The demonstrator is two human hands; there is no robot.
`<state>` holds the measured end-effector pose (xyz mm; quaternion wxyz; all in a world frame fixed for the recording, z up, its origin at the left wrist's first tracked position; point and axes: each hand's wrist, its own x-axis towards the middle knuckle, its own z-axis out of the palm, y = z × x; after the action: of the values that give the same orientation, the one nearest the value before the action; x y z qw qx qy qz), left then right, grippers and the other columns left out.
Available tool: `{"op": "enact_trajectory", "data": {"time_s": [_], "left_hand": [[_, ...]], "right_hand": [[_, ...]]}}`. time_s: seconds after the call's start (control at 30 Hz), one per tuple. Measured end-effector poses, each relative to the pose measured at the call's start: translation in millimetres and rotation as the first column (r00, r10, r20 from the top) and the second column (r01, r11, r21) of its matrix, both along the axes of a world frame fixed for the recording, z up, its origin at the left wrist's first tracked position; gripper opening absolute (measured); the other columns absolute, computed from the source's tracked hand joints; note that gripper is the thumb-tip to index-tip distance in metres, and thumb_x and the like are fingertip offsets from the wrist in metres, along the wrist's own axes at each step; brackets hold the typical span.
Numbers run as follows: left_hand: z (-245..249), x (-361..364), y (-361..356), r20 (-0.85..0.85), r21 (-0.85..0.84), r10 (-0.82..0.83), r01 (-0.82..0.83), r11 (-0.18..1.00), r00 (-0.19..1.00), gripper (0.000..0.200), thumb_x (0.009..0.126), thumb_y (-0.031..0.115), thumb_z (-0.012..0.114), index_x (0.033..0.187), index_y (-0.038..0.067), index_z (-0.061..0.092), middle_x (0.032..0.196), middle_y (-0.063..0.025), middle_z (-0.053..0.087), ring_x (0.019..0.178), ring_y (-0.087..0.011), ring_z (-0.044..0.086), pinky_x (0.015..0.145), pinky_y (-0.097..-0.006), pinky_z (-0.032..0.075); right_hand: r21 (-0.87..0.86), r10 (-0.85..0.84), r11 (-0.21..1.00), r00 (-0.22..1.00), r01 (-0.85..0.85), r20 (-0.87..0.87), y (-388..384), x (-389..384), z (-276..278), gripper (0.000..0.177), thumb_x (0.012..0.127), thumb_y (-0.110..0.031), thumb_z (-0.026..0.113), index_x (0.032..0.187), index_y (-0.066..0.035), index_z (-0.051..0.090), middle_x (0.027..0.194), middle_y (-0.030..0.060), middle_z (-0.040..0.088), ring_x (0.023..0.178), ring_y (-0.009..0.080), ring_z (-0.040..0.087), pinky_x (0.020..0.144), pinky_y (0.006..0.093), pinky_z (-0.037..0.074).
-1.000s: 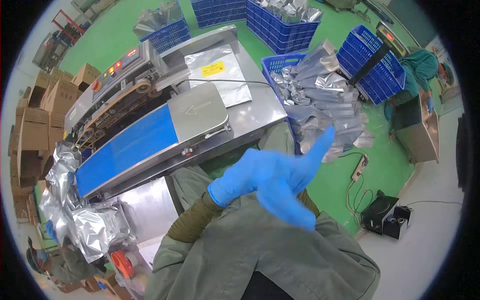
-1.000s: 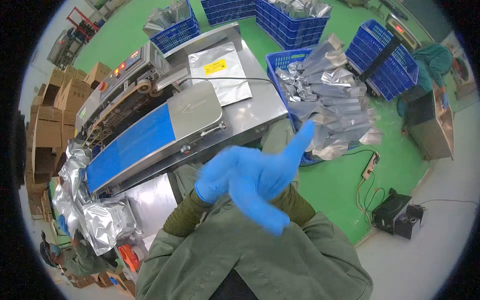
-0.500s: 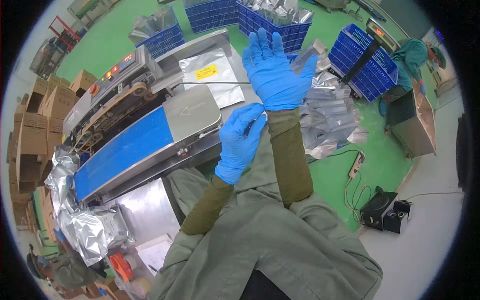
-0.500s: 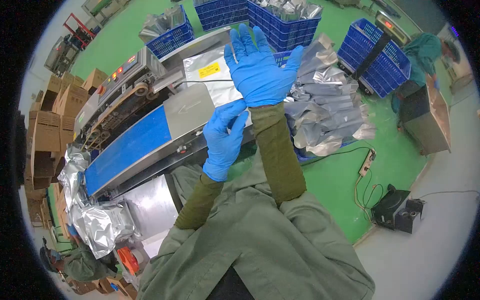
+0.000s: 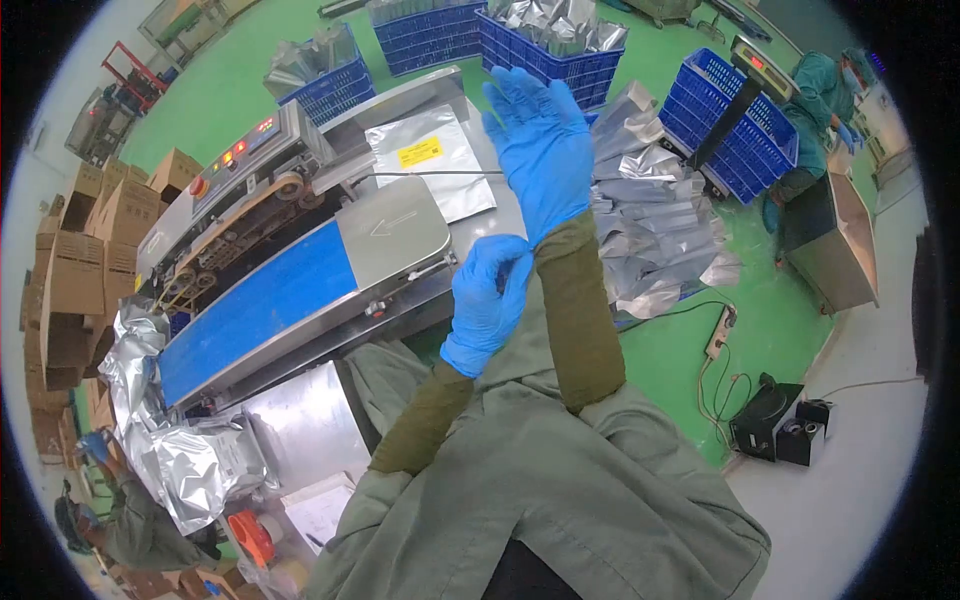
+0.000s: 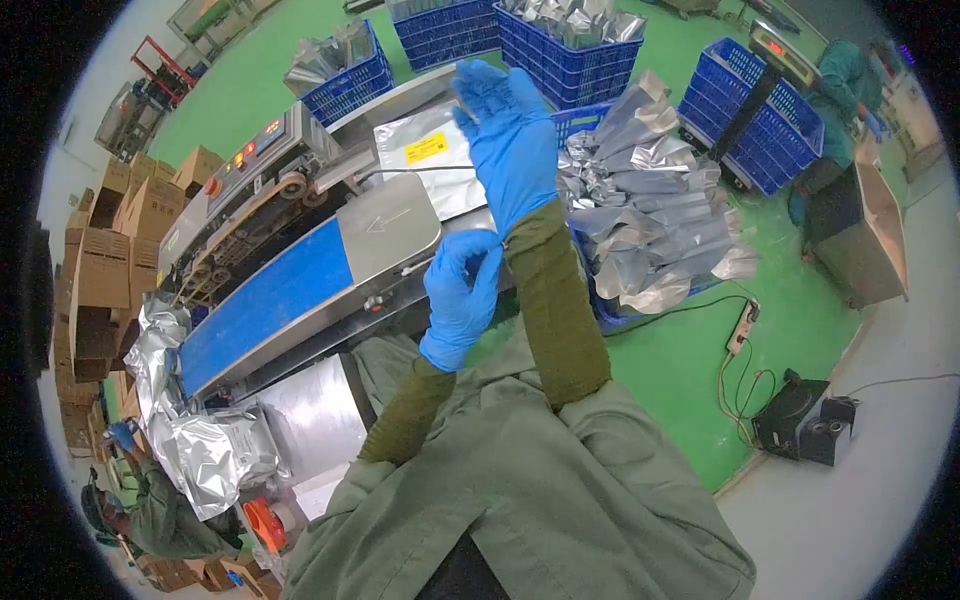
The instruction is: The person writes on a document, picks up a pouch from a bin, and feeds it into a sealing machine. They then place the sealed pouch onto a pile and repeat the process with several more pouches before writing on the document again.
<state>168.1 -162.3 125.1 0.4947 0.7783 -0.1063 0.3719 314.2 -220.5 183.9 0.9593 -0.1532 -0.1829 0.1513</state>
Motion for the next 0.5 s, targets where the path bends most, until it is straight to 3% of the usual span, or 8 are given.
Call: {"op": "enact_trajectory", "data": {"time_s": [0.03,0.17,0.23,0.33,0.4,0.43,0.47,0.5], "left_hand": [[6.9,-1.9,-0.8,0.011,-0.128,0.052,-0.051,0.990,0.999,0.016,0.081,0.003,0.062,0.096,0.002,0.058,0.098,-0.0092,0.061,0.085,-0.0154,0.058,0.069,-0.0262,0.047],[77.0,-25.7,-5.4,0.317,-0.315,0.232,-0.129,0.940,0.920,0.030,0.092,0.020,0.048,0.114,0.001,0.054,0.113,-0.0142,0.057,0.100,-0.0184,0.055,0.081,-0.0334,0.046],[72.1,-33.4,-8.2,-0.052,-0.176,-0.105,0.094,0.980,0.993,0.033,0.090,0.017,0.047,0.119,0.000,0.050,0.114,-0.0179,0.054,0.105,-0.0257,0.053,0.086,-0.0347,0.045],[34.4,-32.8,-9.0,-0.445,-0.122,-0.366,0.349,0.929,0.817,0.038,0.088,0.013,0.047,0.124,-0.001,0.045,0.116,-0.0216,0.052,0.110,-0.0330,0.051,0.091,-0.0360,0.045],[-53.6,4.6,-5.4,-0.264,0.522,0.167,-0.005,0.853,0.950,0.053,0.096,0.027,0.039,0.136,-0.007,0.028,0.140,-0.0184,0.035,0.128,-0.0259,0.035,0.110,-0.0366,0.023],[-47.6,16.1,-0.6,-0.361,-0.005,-0.029,0.030,1.000,0.932,0.051,0.097,0.027,0.036,0.137,-0.004,0.029,0.140,-0.0177,0.035,0.128,-0.0267,0.035,0.109,-0.0380,0.025],[-50.9,9.6,4.4,-0.362,-0.403,-0.221,0.061,0.913,0.906,0.051,0.098,0.029,0.035,0.137,-0.003,0.029,0.140,-0.0170,0.035,0.129,-0.0255,0.034,0.109,-0.0378,0.025],[-49.2,2.9,9.0,-0.260,-0.743,-0.346,0.041,0.668,0.901,0.051,0.098,0.031,0.034,0.138,-0.001,0.028,0.140,-0.0164,0.035,0.130,-0.0243,0.033,0.109,-0.0375,0.025]], "right_hand": [[-0.148,-0.179,0.971,0.982,0.186,0.058,3.3,4.6,-3.1,0.034,0.092,-0.032,0.045,0.112,-0.007,0.058,0.114,0.0067,0.060,0.112,0.0192,0.049,0.096,0.0377,0.035],[-0.413,-0.176,0.908,0.956,0.067,-0.233,3.5,21.3,-30.8,0.031,0.089,-0.030,0.049,0.107,-0.010,0.062,0.113,0.0043,0.061,0.105,0.0184,0.052,0.093,0.0328,0.033],[-0.404,-0.130,0.915,0.964,0.026,-0.232,9.6,15.1,-31.9,0.032,0.088,-0.031,0.049,0.108,-0.010,0.061,0.114,0.0044,0.061,0.105,0.0187,0.052,0.092,0.0330,0.034],[-0.345,-0.061,0.938,0.976,-0.016,-0.209,12.9,4.1,-18.0,0.036,0.088,-0.031,0.049,0.113,-0.007,0.058,0.118,0.0062,0.058,0.106,0.0200,0.051,0.090,0.0334,0.037],[-0.441,-0.327,0.790,0.902,0.425,0.283,-2.9,16.9,-6.6,0.039,0.088,-0.029,0.049,0.117,-0.004,0.054,0.121,0.0078,0.055,0.107,0.0204,0.051,0.089,0.0333,0.040],[-0.524,-0.342,0.815,0.936,0.249,-0.087,-17.8,14.5,13.5,0.038,0.089,-0.024,0.047,0.118,-0.001,0.052,0.124,0.0099,0.053,0.110,0.0209,0.050,0.090,0.0330,0.041],[-0.533,-0.348,0.806,0.934,0.256,-0.078,-22.4,20.2,21.2,0.038,0.089,-0.024,0.047,0.118,-0.001,0.052,0.124,0.0099,0.053,0.110,0.0209,0.050,0.090,0.0330,0.041],[-0.426,-0.313,0.864,0.949,0.270,-0.034,-24.5,15.9,12.0,0.036,0.090,-0.023,0.045,0.117,-0.001,0.053,0.124,0.0101,0.054,0.111,0.0216,0.050,0.091,0.0338,0.040]]}}
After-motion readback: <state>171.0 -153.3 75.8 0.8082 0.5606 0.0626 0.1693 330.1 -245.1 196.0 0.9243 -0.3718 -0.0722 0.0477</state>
